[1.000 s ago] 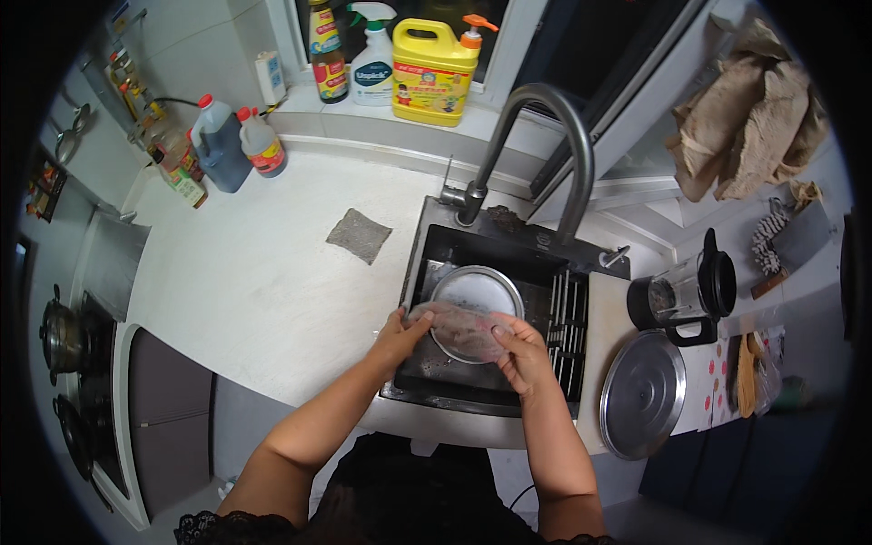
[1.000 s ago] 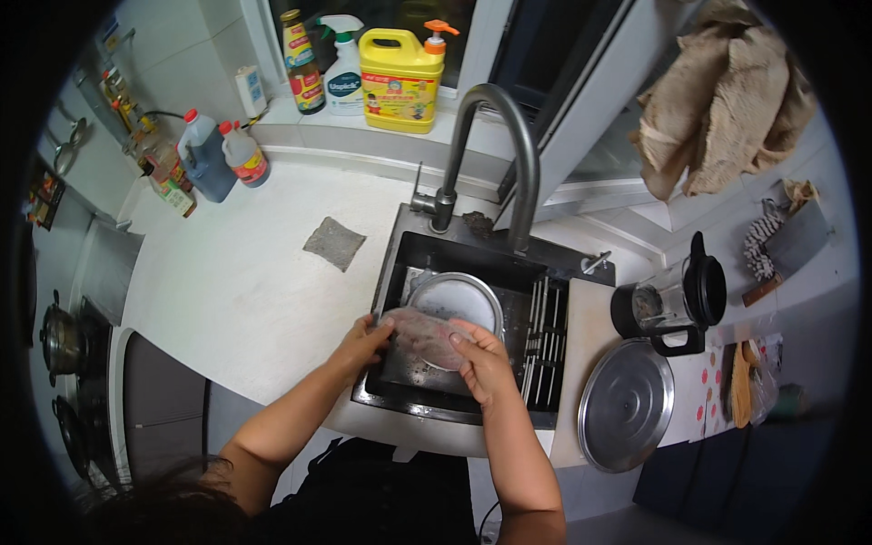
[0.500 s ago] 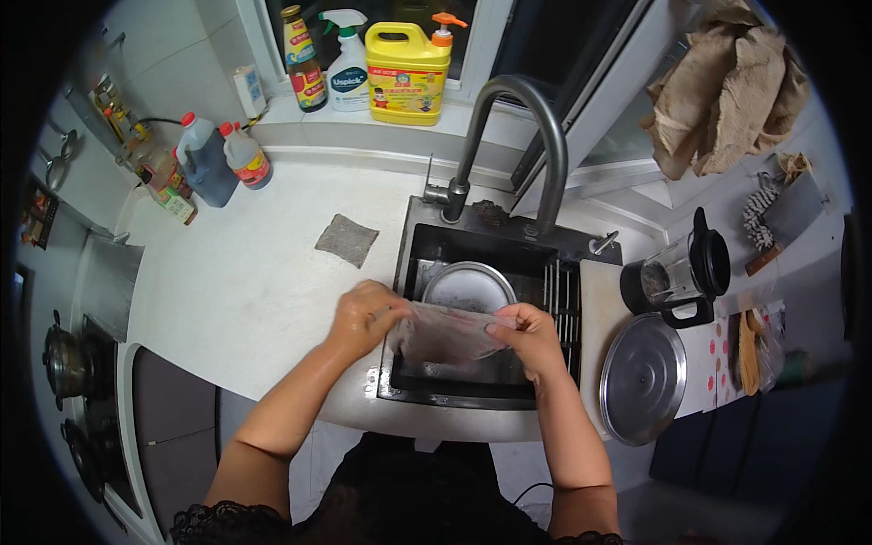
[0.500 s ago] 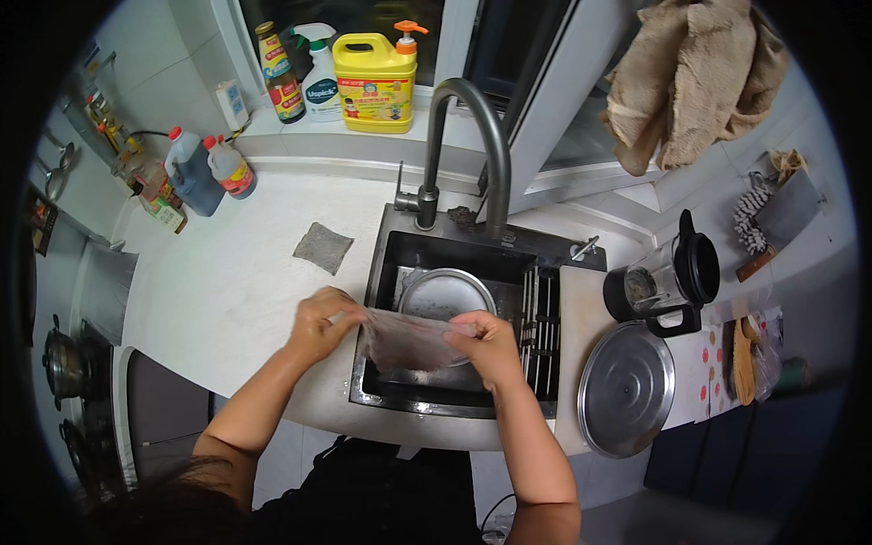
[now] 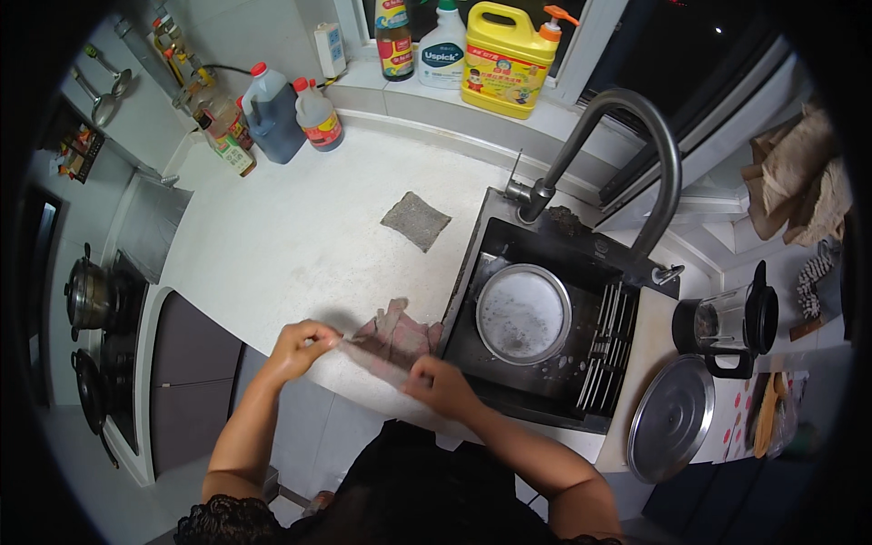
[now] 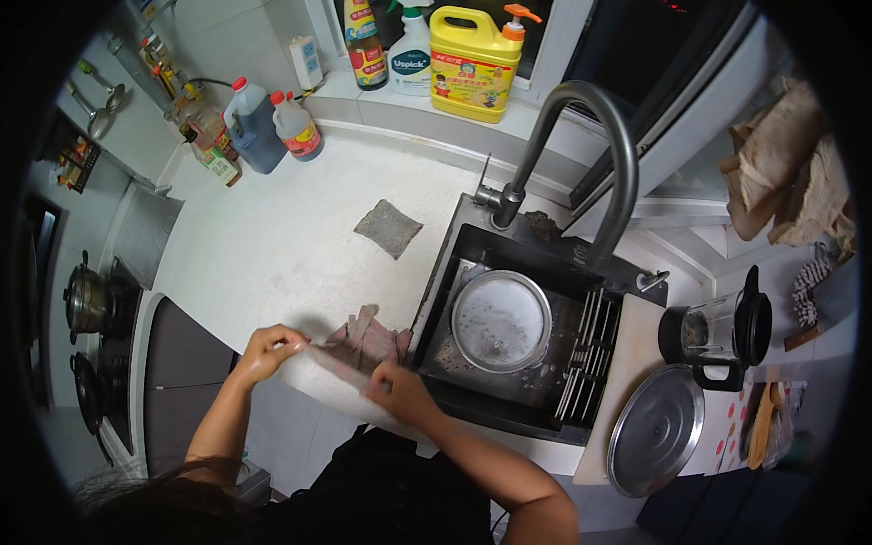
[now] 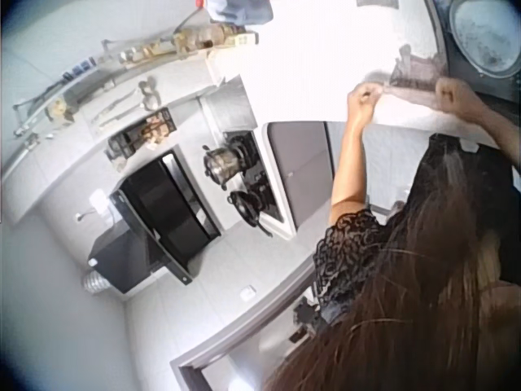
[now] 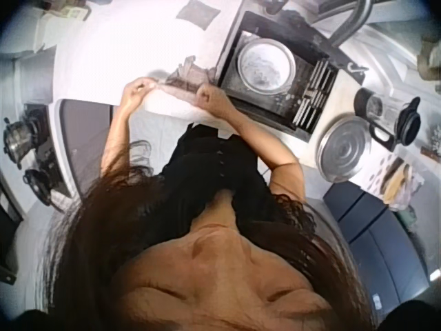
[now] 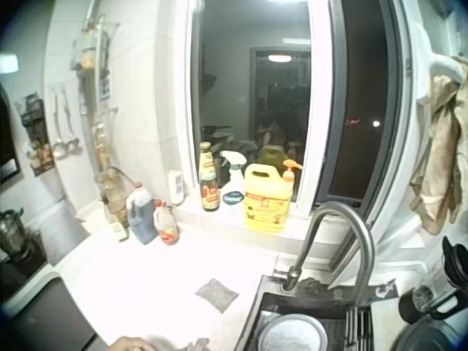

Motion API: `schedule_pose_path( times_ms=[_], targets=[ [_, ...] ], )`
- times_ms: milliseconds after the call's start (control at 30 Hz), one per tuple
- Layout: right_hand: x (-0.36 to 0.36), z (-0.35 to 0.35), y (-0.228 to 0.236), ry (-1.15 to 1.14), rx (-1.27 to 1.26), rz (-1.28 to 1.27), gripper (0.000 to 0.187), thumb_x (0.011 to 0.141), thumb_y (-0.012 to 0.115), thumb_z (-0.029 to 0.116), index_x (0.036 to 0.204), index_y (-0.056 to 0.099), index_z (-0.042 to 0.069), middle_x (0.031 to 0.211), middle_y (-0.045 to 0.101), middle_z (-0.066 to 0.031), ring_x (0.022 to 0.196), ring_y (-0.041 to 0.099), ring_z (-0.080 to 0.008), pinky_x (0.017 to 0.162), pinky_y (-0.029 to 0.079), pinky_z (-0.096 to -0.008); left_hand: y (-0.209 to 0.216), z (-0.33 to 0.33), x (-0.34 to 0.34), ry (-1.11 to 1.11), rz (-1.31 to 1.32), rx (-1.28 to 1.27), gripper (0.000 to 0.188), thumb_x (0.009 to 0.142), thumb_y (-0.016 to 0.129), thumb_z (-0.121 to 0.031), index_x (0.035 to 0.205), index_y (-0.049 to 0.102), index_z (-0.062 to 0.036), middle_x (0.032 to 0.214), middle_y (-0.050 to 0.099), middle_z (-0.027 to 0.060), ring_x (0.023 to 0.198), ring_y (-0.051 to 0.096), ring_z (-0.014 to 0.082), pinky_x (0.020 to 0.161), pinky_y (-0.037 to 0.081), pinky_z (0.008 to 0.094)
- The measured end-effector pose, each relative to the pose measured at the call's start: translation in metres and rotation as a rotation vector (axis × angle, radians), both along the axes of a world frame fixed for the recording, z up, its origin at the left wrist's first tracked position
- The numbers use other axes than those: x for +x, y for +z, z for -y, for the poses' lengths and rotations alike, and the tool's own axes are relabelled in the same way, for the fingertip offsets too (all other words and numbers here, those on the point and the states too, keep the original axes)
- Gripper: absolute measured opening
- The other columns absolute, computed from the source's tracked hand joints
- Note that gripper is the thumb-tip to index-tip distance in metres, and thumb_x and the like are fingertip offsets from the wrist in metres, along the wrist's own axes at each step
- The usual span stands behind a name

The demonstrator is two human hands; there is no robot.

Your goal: The person wipes the kitchen countertop with a cloth, then rinses the cloth in the sink. They continue wiping the countertop with a steel wool pad, focusing on the area around the sink and stove.

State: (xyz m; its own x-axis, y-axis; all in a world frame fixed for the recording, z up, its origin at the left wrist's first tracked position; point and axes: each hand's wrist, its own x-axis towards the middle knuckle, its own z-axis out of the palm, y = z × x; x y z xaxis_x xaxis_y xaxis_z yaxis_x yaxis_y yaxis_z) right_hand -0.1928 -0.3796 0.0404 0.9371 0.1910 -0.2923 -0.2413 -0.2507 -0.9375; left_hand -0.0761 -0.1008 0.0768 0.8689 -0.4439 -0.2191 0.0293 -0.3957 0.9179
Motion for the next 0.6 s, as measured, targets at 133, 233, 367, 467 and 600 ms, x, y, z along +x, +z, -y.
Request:
schedule_pose_path(
  times_ms=[133,233,367,467,600],
  targets=[
    [0.04,0.011,-0.056,-0.357,-0.075,0.025,0.028,0.083,0.072,0.02,0.101,0.06,0.003,0.089,0.066,-0.0086,0.079,0.063,-0.0182,0.075,0.051,-0.032,-0.048,0.066,0.015,0.396,0.516,0.332,0.026,0.083,0.071,-0.01,0.107,0.066,-0.0007,0.1,0.068,0.0146,0.088,0.062,0.0275,0.078,0.05,0.0371],
    [0.045,0.023,-0.068,-0.401,-0.101,0.007,0.034,0.081,0.071,0.02,0.108,0.061,0.003,0.095,0.067,-0.0122,0.085,0.065,-0.0239,0.08,0.051,-0.0339,-0.072,0.101,-0.015,0.018,0.665,0.19,0.033,0.078,0.071,-0.007,0.11,0.064,-0.0013,0.111,0.064,0.0167,0.101,0.059,0.035,0.089,0.048,0.0452],
    [0.037,0.023,-0.086,-0.544,-0.051,0.04,0.035,0.079,0.072,0.019,0.108,0.061,0.004,0.097,0.066,-0.0129,0.087,0.065,-0.0262,0.08,0.052,-0.035,-0.082,0.123,-0.038,-0.131,0.724,0.156,0.046,0.079,0.073,-0.016,0.121,0.06,-0.0029,0.133,0.054,0.017,0.121,0.051,0.0395,0.104,0.039,0.0523],
    [0.032,0.025,-0.093,-0.509,-0.252,0.164,0.03,0.082,0.073,0.016,0.108,0.063,0.004,0.097,0.065,-0.0089,0.084,0.063,-0.0164,0.077,0.051,-0.0296,-0.082,0.14,-0.04,-0.305,0.656,0.571,0.065,0.082,0.071,-0.03,0.137,0.048,-0.0025,0.149,0.038,0.0181,0.135,0.037,0.0416,0.111,0.029,0.0556],
    [0.034,0.043,-0.094,-0.366,-0.145,0.042,0.028,0.082,0.074,0.018,0.104,0.065,0.003,0.091,0.065,-0.0059,0.08,0.062,-0.0139,0.075,0.051,-0.0298,-0.098,0.141,-0.045,-0.351,0.562,0.682,0.078,0.086,0.065,-0.042,0.146,0.036,-0.003,0.156,0.027,0.0177,0.145,0.023,0.0387,0.112,0.022,0.06]
  ],
)
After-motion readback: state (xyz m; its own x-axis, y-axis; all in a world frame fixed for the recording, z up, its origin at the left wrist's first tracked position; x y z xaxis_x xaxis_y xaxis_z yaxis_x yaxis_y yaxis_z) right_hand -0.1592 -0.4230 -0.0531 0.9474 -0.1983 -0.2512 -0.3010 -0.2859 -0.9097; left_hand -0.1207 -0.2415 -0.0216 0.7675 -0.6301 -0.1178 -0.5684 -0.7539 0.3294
